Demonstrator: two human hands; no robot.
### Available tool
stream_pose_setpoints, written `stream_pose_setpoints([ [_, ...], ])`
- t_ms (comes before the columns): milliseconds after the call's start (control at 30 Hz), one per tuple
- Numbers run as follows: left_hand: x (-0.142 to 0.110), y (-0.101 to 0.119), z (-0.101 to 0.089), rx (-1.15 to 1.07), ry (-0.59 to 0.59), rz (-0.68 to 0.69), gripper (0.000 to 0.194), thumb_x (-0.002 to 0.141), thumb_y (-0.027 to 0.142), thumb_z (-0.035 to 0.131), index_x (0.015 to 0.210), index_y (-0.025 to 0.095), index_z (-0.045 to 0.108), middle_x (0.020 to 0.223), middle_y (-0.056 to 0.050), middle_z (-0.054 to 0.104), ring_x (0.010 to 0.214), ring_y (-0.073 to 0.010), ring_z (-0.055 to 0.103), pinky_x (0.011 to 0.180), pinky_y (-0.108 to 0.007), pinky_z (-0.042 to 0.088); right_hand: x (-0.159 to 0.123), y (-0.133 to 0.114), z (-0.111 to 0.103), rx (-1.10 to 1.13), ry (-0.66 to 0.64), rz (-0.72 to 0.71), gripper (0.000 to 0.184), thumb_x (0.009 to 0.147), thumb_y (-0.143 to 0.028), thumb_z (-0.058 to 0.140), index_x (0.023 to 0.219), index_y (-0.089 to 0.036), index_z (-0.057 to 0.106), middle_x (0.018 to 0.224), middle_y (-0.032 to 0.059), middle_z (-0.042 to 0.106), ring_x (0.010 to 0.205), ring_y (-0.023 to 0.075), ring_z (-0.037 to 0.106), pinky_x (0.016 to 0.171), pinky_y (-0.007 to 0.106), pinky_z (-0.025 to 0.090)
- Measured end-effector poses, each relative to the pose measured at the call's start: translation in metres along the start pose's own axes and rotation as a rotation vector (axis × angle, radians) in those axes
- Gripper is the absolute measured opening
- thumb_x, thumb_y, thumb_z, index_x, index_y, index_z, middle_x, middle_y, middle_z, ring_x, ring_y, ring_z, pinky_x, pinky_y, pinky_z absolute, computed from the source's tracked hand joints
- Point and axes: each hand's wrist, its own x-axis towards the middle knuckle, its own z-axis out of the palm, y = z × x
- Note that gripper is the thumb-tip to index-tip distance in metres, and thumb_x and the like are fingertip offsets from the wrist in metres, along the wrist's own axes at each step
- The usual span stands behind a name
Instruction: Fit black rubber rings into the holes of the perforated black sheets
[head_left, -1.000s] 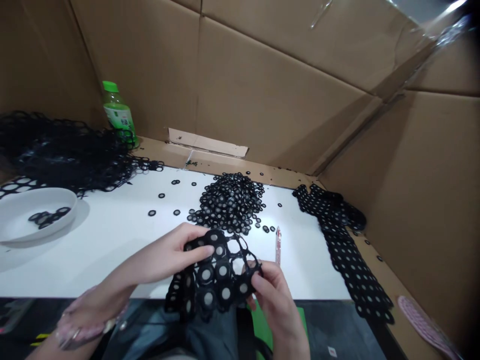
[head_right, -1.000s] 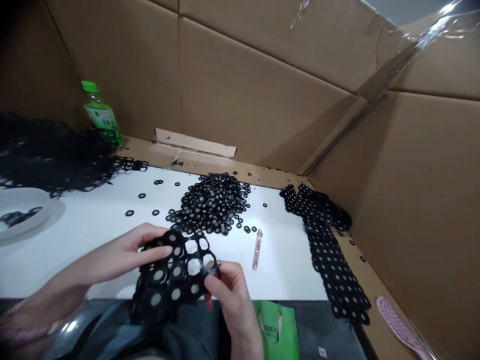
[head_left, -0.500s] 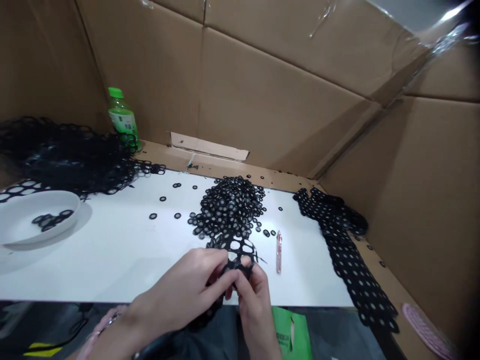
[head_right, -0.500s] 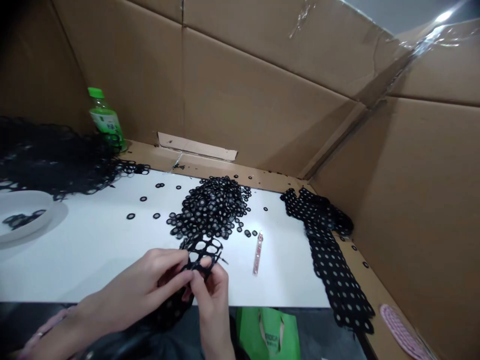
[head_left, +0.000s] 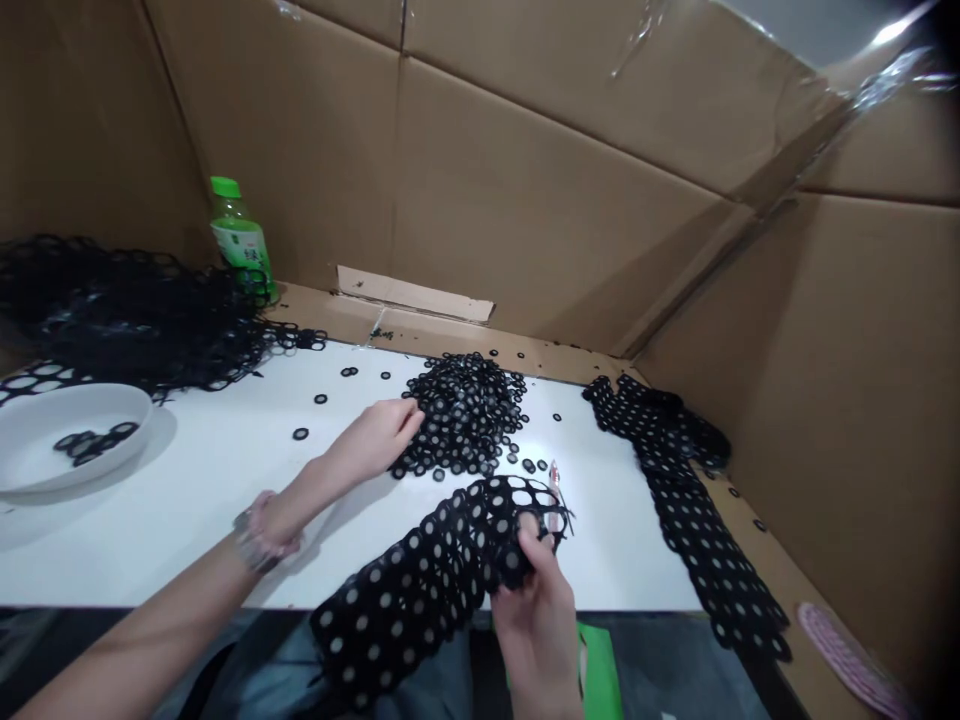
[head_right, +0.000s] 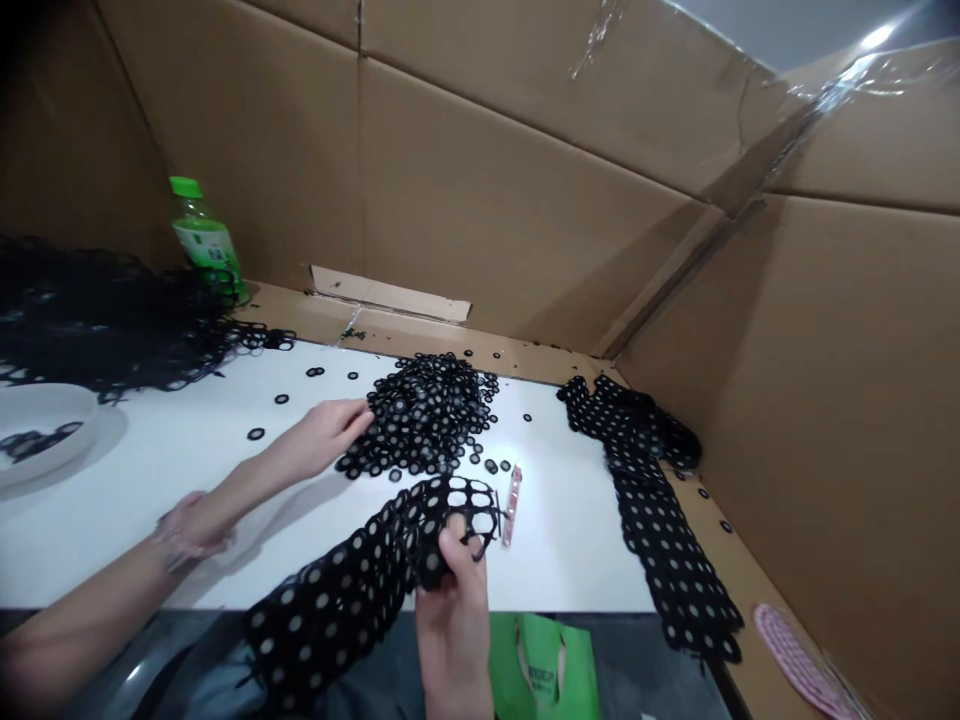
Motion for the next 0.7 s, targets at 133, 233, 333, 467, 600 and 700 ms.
stream_pose_setpoints([
  [133, 0.015, -0.001, 0.019, 0.099, -0.028, -0.012, 0.018, 0.084, 0.035, 0.043, 0.076, 0.019, 0.045, 0.079, -0.005, 0.053, 0.067, -0.0193, 0.051, 0.06, -0.029, 0.035, 0.002, 0.008, -0.001, 0.009, 0.019, 0.015, 0.024, 0.052, -0.016, 0.068, 0.074, -0.026, 0.064, 0.073, -0.0066, 0.069, 0.075, 0.0145, 0.065, 0.067, 0.024, 0.055],
  [233, -0.002, 0.018, 0.017, 0.053, 0.081, 0.037, 0.021, 0.086, 0.037, 0.041, 0.077, 0.019, 0.043, 0.082, -0.004, 0.049, 0.066, -0.0167, 0.048, 0.06, -0.028, 0.034, 0.002, 0.012, -0.003, 0.042, 0.065, 0.061, 0.023, 0.049, -0.016, 0.067, 0.07, -0.025, 0.064, 0.07, -0.0061, 0.069, 0.075, 0.0147, 0.065, 0.065, 0.023, 0.055],
  [333, -0.033, 0.05, 0.01, -0.133, -0.025, 0.183, 0.031, 0.087, 0.041, 0.042, 0.066, 0.019, 0.035, 0.067, 0.002, 0.044, 0.06, -0.0131, 0.043, 0.057, -0.025, 0.033, 0.0, 0.016, 0.0, 0.07, 0.083, 0.086, 0.022, 0.045, -0.015, 0.068, 0.065, -0.024, 0.063, 0.066, -0.0054, 0.068, 0.071, 0.015, 0.064, 0.062, 0.023, 0.055],
  [467, -0.066, 0.081, 0.014, -0.238, -0.283, 0.233, 0.034, 0.083, 0.045, 0.049, 0.066, 0.019, 0.035, 0.064, 0.004, 0.044, 0.057, -0.0114, 0.039, 0.052, -0.023, 0.03, -0.003, 0.018, 0.005, 0.078, 0.09, 0.079, 0.021, 0.04, -0.013, 0.07, 0.057, -0.023, 0.062, 0.058, -0.0061, 0.066, 0.059, 0.0127, 0.062, 0.054, 0.02, 0.053],
  [600, -0.073, 0.083, 0.025, -0.301, -0.288, 0.214, 0.028, 0.092, 0.034, 0.032, 0.07, 0.019, 0.039, 0.07, 0.001, 0.048, 0.064, -0.0128, 0.044, 0.062, -0.025, 0.035, -0.001, 0.019, 0.001, 0.045, 0.043, 0.08, 0.023, 0.042, -0.013, 0.071, 0.061, -0.022, 0.062, 0.06, -0.0065, 0.065, 0.062, 0.0117, 0.062, 0.059, 0.02, 0.053],
  [700, -0.064, 0.069, 0.027, -0.381, -0.206, 0.158, 0.034, 0.094, 0.03, 0.024, 0.063, 0.019, 0.034, 0.062, 0.002, 0.043, 0.058, -0.0121, 0.041, 0.058, -0.025, 0.033, 0.003, 0.019, -0.007, -0.099, -0.123, -0.01, 0.013, 0.052, -0.018, 0.068, 0.061, -0.023, 0.059, 0.061, -0.0056, 0.064, 0.063, 0.0123, 0.062, 0.062, 0.024, 0.054],
])
